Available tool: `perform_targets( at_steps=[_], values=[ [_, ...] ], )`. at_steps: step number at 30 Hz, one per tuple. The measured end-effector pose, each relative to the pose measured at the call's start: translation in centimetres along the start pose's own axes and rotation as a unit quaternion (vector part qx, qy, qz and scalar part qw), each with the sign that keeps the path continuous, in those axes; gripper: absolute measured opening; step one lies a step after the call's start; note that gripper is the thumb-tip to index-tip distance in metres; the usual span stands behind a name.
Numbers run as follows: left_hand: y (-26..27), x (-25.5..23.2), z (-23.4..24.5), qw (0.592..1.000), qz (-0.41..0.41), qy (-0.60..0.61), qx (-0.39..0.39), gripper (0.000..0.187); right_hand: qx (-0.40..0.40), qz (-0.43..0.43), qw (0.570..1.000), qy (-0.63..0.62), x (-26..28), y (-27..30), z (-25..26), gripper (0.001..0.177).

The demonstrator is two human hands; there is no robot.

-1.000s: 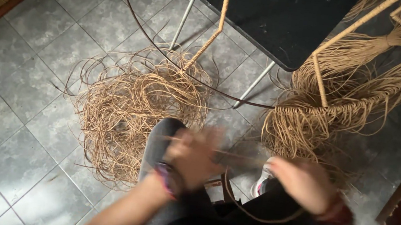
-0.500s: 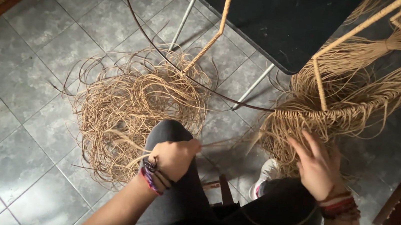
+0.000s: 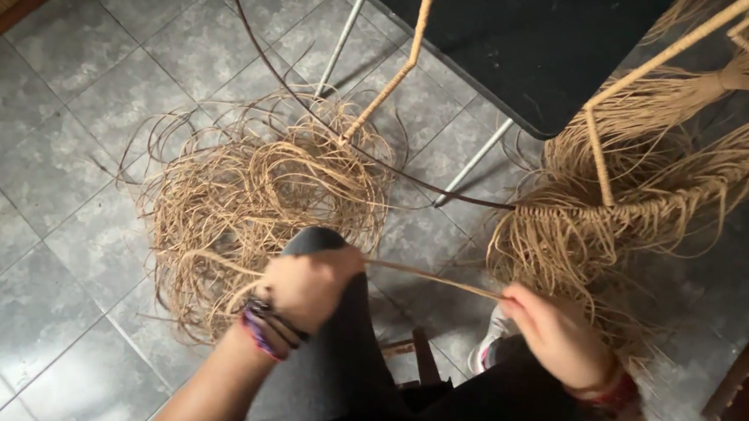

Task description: Weaving natural fiber strands around a circular metal frame

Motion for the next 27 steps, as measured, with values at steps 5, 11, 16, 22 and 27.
perform_targets(
  at_steps=[5, 11, 16, 22, 27],
  values=[
    [-0.1, 0.5, -6.9, 0.995, -0.055, -0.063, 0.050, 0.030, 0.051, -0.038, 0.998, -0.017, -1.0, 0.5, -1.0, 0.015],
    [-3.2, -13.1, -9.3, 0.996, 0.011, 0.042, 0.074, 0.072, 0.064, -0.008, 0.998, -0.019, 1.0, -0.6, -4.7, 0.014],
    [-6.1, -2.7, -14.7, 0.992, -0.118, -0.022, -0.023, 0.046, 0.060, -0.047, 0.997, -0.021, -2.3, 0.7, -1.2, 0.018],
    [-3.3, 3.4, -2.1, 0.998, 0.031, -0.003, -0.049, 0.024, 0.074, -0.147, 0.985, -0.042, -5.5, 2.3, 0.8, 0.025],
    [-3.3, 6.3, -0.9, 0.988, 0.133, -0.046, -0.068, 0.019, 0.082, -0.164, 0.980, -0.079, -6.5, 2.7, 1.0, 0.029]
  ],
)
Point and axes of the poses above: each hand's wrist, its own y-axis away from the middle knuckle, its own z-axis out of the back of the hand, x = y × z, the point moved 5 cm from there along -y, towards the middle knuckle
